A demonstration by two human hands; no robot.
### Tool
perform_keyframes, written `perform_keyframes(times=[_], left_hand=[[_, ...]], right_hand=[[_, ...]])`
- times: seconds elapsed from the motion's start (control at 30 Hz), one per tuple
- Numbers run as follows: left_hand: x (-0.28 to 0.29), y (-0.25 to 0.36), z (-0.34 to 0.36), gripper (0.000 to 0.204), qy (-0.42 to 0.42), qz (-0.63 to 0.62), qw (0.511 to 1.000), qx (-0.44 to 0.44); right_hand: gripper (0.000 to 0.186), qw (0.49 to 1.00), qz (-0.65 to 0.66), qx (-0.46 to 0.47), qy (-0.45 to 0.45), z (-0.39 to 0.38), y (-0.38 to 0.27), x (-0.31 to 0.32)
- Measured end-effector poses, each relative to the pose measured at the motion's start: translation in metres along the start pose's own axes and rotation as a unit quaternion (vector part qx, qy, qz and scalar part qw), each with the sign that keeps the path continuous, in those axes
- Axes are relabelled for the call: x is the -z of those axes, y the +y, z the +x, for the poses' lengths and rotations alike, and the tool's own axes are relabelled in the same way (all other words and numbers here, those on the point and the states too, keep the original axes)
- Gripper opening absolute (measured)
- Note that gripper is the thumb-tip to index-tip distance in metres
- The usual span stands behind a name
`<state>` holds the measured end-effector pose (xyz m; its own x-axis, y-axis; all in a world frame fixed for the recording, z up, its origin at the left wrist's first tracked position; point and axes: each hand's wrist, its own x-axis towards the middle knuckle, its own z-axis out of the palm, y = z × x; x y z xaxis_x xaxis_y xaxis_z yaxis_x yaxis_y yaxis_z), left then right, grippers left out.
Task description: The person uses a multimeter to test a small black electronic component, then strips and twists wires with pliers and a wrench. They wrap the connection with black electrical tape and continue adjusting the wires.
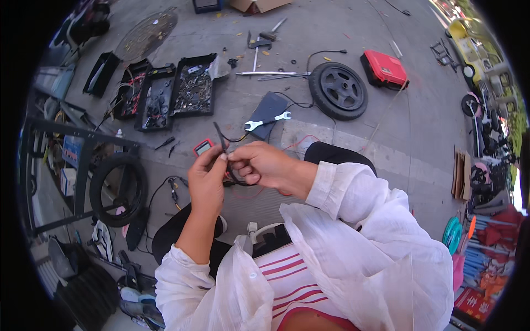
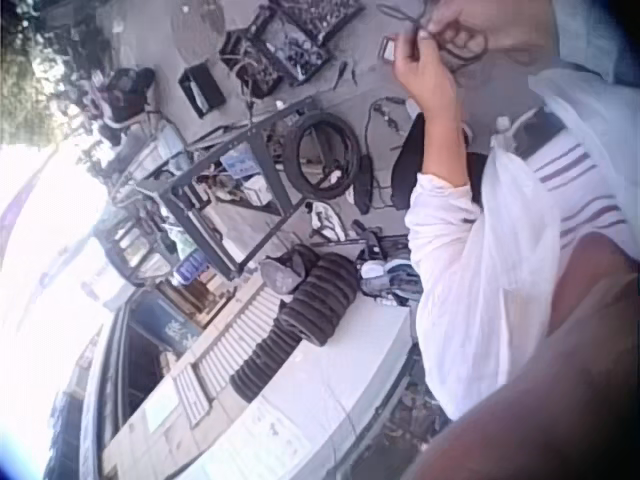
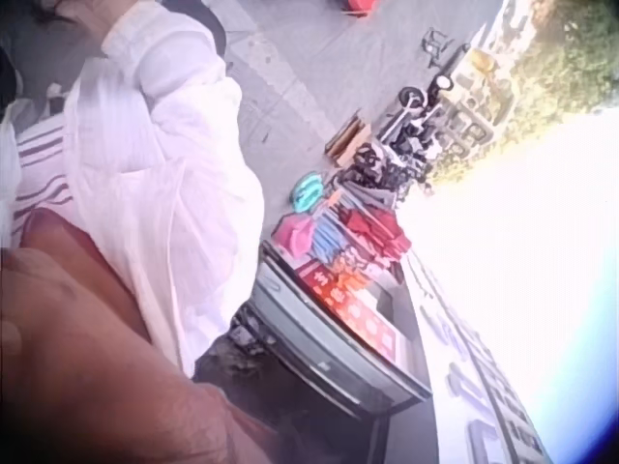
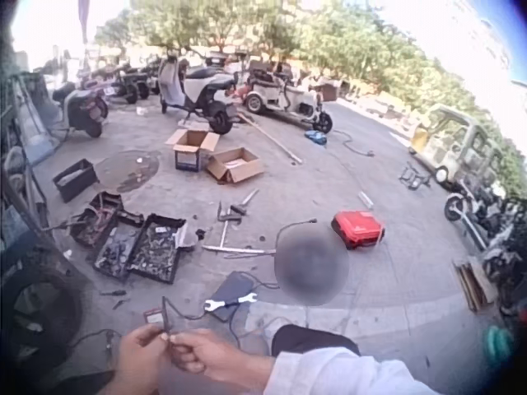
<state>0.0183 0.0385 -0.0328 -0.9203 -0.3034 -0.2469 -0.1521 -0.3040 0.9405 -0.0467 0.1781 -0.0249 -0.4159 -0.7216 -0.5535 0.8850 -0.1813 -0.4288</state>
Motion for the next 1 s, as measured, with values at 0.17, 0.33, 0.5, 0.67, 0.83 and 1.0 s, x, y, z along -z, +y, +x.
perform_keyframes(times=[0.17,0.33,0.5,0.67,0.83,1.0], left_hand=[[-0.001,0.005,0.002,0.024,0.019,-0.052,0.998,0.019],[0.005,0.003,-0.001,0.023,-0.055,-0.033,0.997,0.041],[0.022,-0.003,0.009,0.031,-0.133,0.008,0.991,0.032],[0.007,0.012,-0.003,0.029,-0.032,0.093,0.991,0.085],[-0.012,0.011,-0.01,0.028,-0.026,0.069,0.994,0.083],[0.001,0.007,0.001,0.035,-0.052,0.065,0.994,0.076]], right_hand=[[0.02,0.745,-0.52,0.418,0.021,0.008,0.0,0.01],[0.017,0.486,-0.69,0.534,0.046,-0.016,0.0,0.018],[0.014,0.384,-0.713,0.584,0.048,-0.026,-0.003,0.017],[0.016,0.334,-0.726,0.599,0.05,-0.012,0.001,0.022],[0.018,0.32,-0.718,0.615,0.067,-0.007,0.009,0.031],[0.021,0.369,-0.72,0.58,0.099,-0.007,0.008,0.025]])
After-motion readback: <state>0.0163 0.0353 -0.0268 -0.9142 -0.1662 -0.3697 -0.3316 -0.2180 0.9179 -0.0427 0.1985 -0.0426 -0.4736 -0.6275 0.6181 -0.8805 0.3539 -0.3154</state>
